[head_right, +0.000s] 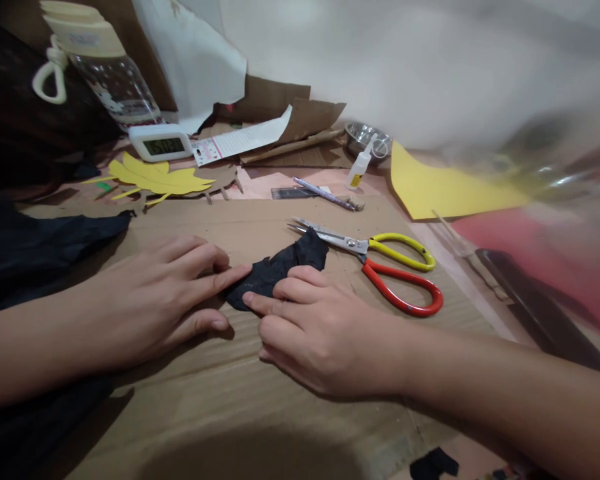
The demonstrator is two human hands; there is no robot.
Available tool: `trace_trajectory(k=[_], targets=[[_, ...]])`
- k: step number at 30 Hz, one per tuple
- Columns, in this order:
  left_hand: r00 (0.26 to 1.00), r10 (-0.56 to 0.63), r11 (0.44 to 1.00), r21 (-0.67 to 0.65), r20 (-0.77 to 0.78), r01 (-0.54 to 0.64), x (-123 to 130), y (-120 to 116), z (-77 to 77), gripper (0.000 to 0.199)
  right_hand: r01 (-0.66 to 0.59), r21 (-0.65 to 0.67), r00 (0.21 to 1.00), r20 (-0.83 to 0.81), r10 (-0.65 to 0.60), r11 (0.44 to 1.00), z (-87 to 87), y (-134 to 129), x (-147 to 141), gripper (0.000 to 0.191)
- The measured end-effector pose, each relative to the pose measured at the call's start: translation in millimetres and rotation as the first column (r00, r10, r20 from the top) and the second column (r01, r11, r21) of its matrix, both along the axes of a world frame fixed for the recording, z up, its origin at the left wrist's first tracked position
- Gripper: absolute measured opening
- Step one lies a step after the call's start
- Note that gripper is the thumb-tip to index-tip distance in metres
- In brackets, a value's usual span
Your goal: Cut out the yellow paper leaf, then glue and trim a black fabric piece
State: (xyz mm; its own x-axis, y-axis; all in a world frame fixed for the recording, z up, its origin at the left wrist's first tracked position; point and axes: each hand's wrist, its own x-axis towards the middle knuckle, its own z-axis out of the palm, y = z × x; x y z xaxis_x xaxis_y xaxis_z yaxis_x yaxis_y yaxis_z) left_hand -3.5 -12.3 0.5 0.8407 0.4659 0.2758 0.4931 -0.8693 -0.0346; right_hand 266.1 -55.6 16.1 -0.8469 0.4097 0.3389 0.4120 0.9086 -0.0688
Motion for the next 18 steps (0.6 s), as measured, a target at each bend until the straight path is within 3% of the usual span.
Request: trace_trajectory(k=[7,12,18], targets=[[0.996,0.088,0.992,0.093,0.012,-0.089,1.1,-1.1,6.3,0.062,-0.005,-0.002,1.000,0.001,0.005,1.000,1.2,0.6,-0.6,0.019],[0.994,-0.104,0.993,0.051,0.030,0.102,1.2,-4.4,7.9,0.052,-0.012,0.000,1.000,-0.007,0.012,1.000,1.3,0.9,-1.5,0.019],[0.998,-0.042,0.981,0.189,-0.054,0.052,-0.2,-4.6,8.1,0.060,-0.008,0.000,1.000,-0.007,0.008,1.000,0.7,1.0,-0.2,0.019]])
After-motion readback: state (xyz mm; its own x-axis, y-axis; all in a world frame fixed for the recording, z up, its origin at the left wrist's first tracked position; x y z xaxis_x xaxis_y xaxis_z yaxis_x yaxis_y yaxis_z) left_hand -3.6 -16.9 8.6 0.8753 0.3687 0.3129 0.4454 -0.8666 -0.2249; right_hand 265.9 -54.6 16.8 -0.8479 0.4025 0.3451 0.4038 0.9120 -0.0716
